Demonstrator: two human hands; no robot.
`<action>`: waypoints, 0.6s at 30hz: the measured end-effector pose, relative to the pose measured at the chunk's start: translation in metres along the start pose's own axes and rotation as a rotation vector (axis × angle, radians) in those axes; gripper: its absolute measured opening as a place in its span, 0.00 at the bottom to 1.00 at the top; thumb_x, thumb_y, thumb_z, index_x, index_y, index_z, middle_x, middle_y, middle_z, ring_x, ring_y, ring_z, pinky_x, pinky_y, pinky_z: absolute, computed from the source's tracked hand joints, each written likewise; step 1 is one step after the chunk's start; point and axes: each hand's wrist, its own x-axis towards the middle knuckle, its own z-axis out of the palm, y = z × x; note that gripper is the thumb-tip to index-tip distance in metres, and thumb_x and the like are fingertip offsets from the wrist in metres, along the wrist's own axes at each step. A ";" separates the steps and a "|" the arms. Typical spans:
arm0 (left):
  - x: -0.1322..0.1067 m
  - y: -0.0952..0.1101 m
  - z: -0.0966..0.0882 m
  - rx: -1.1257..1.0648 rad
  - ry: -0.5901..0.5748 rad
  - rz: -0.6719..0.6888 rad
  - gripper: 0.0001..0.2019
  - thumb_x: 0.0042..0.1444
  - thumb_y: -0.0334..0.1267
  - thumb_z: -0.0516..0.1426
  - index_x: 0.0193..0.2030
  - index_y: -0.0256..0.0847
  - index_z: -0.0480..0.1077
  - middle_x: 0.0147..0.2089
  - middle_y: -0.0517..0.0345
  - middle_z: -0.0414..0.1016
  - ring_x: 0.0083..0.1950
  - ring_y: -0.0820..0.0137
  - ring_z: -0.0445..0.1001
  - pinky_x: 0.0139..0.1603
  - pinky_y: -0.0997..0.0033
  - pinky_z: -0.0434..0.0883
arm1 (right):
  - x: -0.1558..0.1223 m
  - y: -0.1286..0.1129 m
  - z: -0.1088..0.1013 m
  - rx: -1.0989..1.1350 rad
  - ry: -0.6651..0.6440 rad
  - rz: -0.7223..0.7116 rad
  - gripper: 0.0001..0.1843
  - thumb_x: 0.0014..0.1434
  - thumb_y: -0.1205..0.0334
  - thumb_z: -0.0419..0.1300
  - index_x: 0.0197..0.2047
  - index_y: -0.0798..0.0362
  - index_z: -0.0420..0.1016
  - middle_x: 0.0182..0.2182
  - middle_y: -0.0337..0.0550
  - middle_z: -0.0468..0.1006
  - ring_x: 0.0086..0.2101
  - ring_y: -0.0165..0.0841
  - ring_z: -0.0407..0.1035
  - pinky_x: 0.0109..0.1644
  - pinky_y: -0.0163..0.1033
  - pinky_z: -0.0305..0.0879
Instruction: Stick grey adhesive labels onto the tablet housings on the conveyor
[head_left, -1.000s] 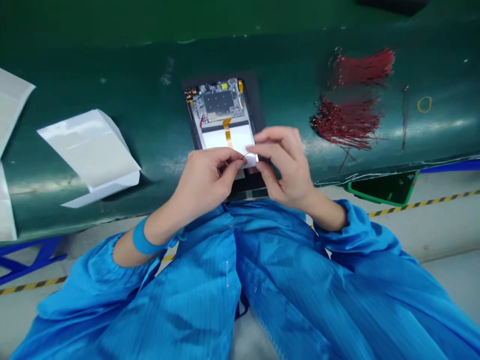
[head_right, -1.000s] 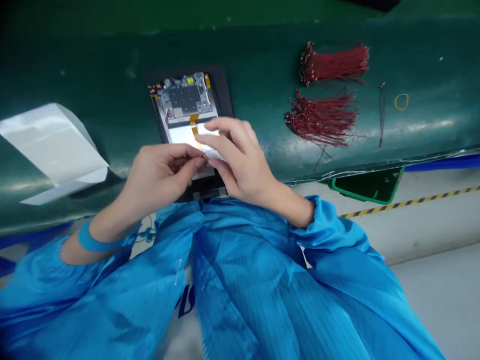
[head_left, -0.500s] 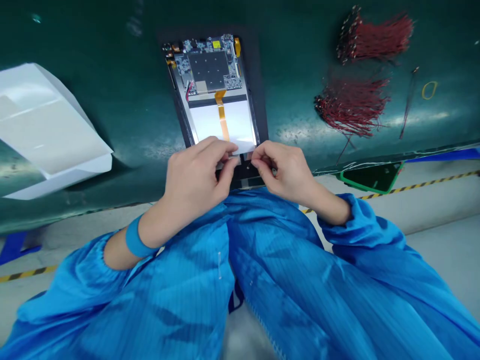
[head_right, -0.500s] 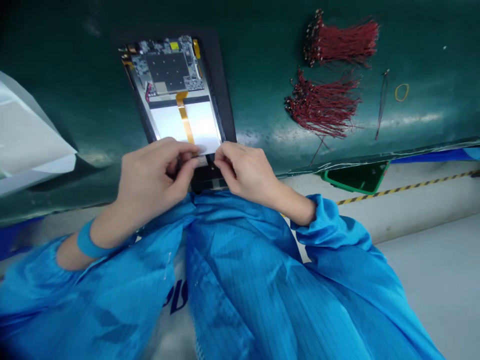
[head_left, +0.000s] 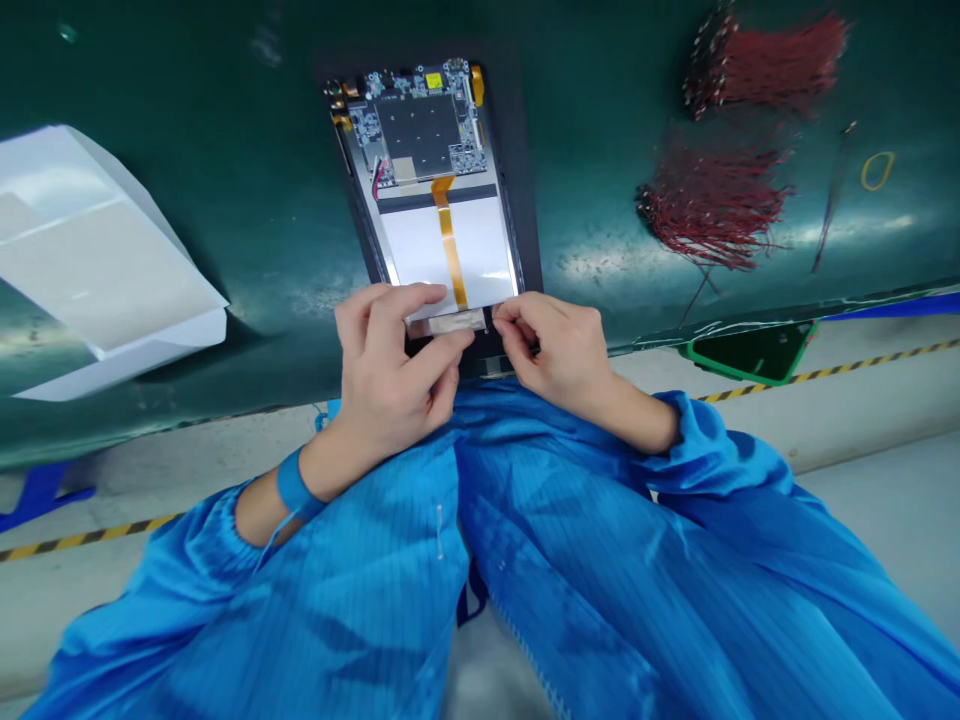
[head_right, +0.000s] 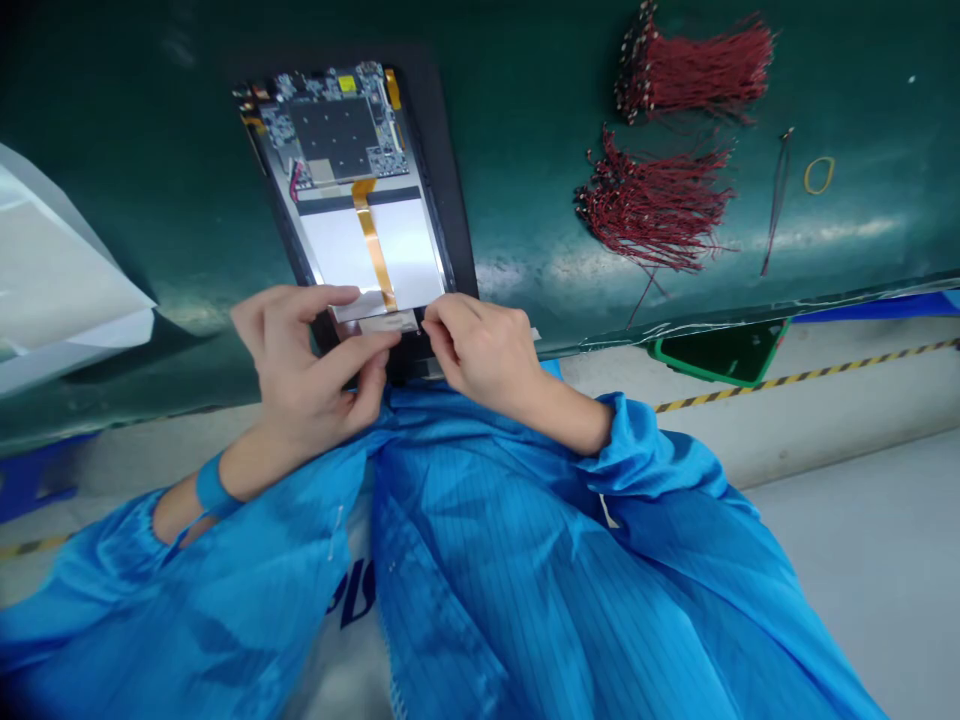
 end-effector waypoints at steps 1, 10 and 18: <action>-0.001 0.000 0.001 -0.005 -0.024 -0.010 0.10 0.69 0.37 0.59 0.51 0.47 0.81 0.68 0.50 0.72 0.67 0.52 0.66 0.67 0.40 0.70 | -0.001 0.000 0.001 -0.004 0.019 -0.015 0.12 0.73 0.63 0.52 0.40 0.53 0.76 0.30 0.40 0.78 0.29 0.30 0.67 0.36 0.38 0.58; -0.003 -0.001 0.017 -0.021 0.016 0.085 0.16 0.68 0.35 0.58 0.59 0.49 0.81 0.70 0.54 0.72 0.67 0.54 0.68 0.65 0.51 0.71 | -0.004 0.004 0.004 -0.009 0.084 -0.083 0.11 0.73 0.65 0.53 0.40 0.53 0.76 0.31 0.40 0.81 0.29 0.30 0.70 0.36 0.38 0.61; 0.004 0.008 0.019 0.189 0.090 0.243 0.14 0.68 0.30 0.60 0.57 0.44 0.78 0.64 0.52 0.78 0.65 0.55 0.72 0.61 0.52 0.68 | -0.007 0.007 0.003 -0.104 0.083 -0.171 0.12 0.74 0.65 0.52 0.42 0.53 0.76 0.35 0.43 0.83 0.34 0.34 0.75 0.37 0.40 0.62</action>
